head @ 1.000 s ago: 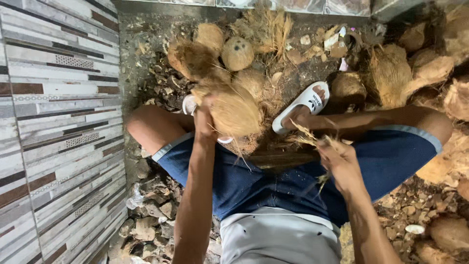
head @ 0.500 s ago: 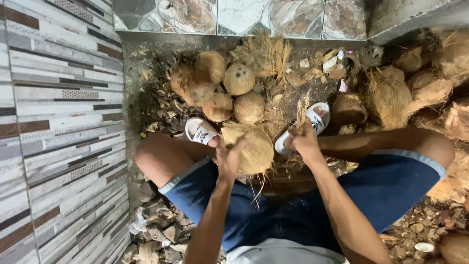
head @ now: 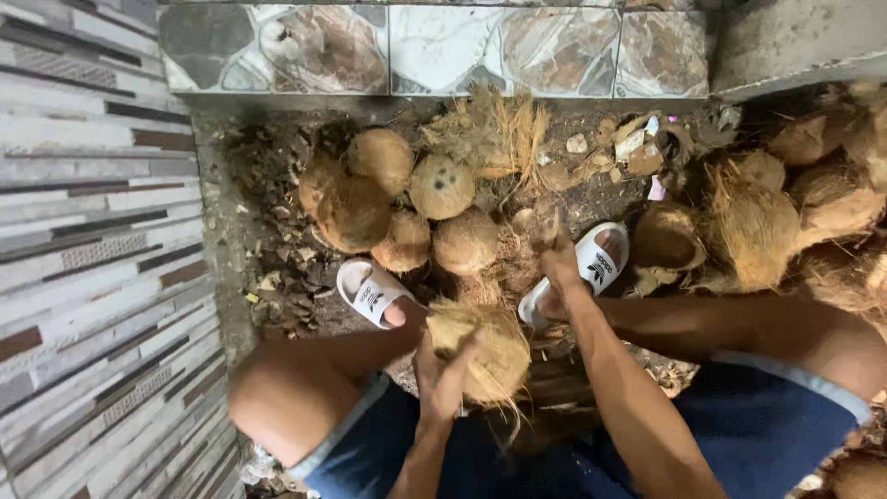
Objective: The person sits on the floor and peels the fibrous husk off a coconut by hand. They rotate the coconut and pull away the fibers, discarding them onto the floor. The person repeats this process with multiple coconuts.
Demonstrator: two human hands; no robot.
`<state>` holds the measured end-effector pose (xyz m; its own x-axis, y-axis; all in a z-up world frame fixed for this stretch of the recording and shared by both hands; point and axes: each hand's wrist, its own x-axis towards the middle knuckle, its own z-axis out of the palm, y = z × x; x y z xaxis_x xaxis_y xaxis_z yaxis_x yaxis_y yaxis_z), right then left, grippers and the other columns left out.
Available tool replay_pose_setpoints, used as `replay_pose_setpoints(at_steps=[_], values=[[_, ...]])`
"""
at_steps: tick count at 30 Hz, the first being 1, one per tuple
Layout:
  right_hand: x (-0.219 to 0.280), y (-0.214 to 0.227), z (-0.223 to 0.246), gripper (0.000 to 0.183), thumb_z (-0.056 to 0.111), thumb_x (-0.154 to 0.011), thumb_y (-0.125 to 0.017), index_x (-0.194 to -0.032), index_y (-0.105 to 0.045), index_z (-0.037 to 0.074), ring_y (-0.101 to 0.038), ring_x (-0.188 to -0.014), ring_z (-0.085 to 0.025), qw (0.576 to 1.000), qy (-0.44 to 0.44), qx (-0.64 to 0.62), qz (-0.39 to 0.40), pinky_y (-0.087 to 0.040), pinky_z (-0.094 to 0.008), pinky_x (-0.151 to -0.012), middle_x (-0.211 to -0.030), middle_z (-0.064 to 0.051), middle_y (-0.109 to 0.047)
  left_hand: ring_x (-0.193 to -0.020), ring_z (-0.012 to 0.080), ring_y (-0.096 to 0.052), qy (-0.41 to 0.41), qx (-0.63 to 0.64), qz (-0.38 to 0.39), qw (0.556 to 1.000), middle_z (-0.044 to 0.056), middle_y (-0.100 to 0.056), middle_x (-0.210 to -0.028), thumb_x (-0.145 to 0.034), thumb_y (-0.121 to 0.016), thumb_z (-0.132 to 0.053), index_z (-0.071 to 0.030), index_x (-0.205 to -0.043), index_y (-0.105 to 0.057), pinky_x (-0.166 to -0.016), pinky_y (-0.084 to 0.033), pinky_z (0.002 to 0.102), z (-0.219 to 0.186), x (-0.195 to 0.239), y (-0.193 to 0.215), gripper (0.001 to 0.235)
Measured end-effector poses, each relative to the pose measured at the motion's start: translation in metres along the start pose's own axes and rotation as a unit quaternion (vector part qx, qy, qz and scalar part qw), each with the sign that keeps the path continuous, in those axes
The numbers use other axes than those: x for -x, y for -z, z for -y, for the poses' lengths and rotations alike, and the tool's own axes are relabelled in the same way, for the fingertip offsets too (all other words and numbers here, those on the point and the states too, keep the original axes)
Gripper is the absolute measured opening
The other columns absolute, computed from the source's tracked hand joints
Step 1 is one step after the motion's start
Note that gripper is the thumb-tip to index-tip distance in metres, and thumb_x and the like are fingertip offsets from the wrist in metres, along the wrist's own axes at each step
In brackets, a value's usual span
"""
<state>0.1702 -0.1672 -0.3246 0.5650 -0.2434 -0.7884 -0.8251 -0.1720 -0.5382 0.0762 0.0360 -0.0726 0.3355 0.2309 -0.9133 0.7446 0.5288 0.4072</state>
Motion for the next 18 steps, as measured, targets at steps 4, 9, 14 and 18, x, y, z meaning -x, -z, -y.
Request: replay_pose_setpoints(at_steps=[4, 9, 14, 18], values=[[-0.014, -0.002, 0.039, 0.018, 0.021, -0.097, -0.065, -0.112, -0.058, 0.014, -0.061, -0.073, -0.013, 0.895, -0.140, -0.420, 0.063, -0.057, -0.025, -0.059, -0.097, -0.007, -0.063, -0.151, 0.0265, -0.023, 0.071, -0.167, -0.088, 0.980, 0.013, -0.027, -0.161, -0.051, -0.079, -0.058, -0.004, -0.152, -0.024, -0.122, -0.019, 0.044, -0.006, -0.010, -0.006, 0.127], [-0.022, -0.021, 0.108, 0.051, 0.027, -0.092, -0.063, -0.141, -0.055, 0.014, -0.061, -0.097, -0.013, 0.955, -0.076, -0.285, 0.017, -0.053, -0.028, -0.077, -0.129, -0.006, -0.062, -0.148, 0.0262, -0.034, 0.121, -0.130, -0.113, 0.978, 0.010, -0.042, -0.156, -0.038, -0.081, -0.056, -0.013, -0.153, -0.033, -0.121, -0.025, 0.049, -0.020, -0.019, -0.013, 0.131], [-0.055, -0.041, 0.137, 0.086, 0.074, -0.086, -0.026, -0.153, -0.035, 0.021, -0.034, -0.137, -0.044, 0.966, 0.161, 0.195, -0.060, -0.040, -0.069, -0.099, -0.155, -0.027, -0.023, -0.069, 0.0291, -0.068, 0.119, -0.009, -0.137, 0.983, 0.016, -0.075, -0.095, -0.062, -0.083, -0.015, -0.003, -0.119, -0.067, -0.039, -0.047, 0.039, -0.011, -0.031, -0.010, 0.060], [-0.095, -0.069, 0.125, 0.090, 0.080, -0.089, -0.007, -0.158, -0.008, 0.023, -0.009, -0.153, -0.038, 0.931, 0.280, 0.226, -0.062, -0.024, -0.065, -0.116, -0.164, -0.018, 0.000, -0.145, 0.0287, -0.038, 0.233, -0.093, -0.184, 0.951, 0.003, -0.038, -0.157, -0.048, -0.086, -0.037, -0.021, -0.153, -0.033, -0.117, -0.041, 0.054, -0.038, -0.032, -0.024, 0.118]])
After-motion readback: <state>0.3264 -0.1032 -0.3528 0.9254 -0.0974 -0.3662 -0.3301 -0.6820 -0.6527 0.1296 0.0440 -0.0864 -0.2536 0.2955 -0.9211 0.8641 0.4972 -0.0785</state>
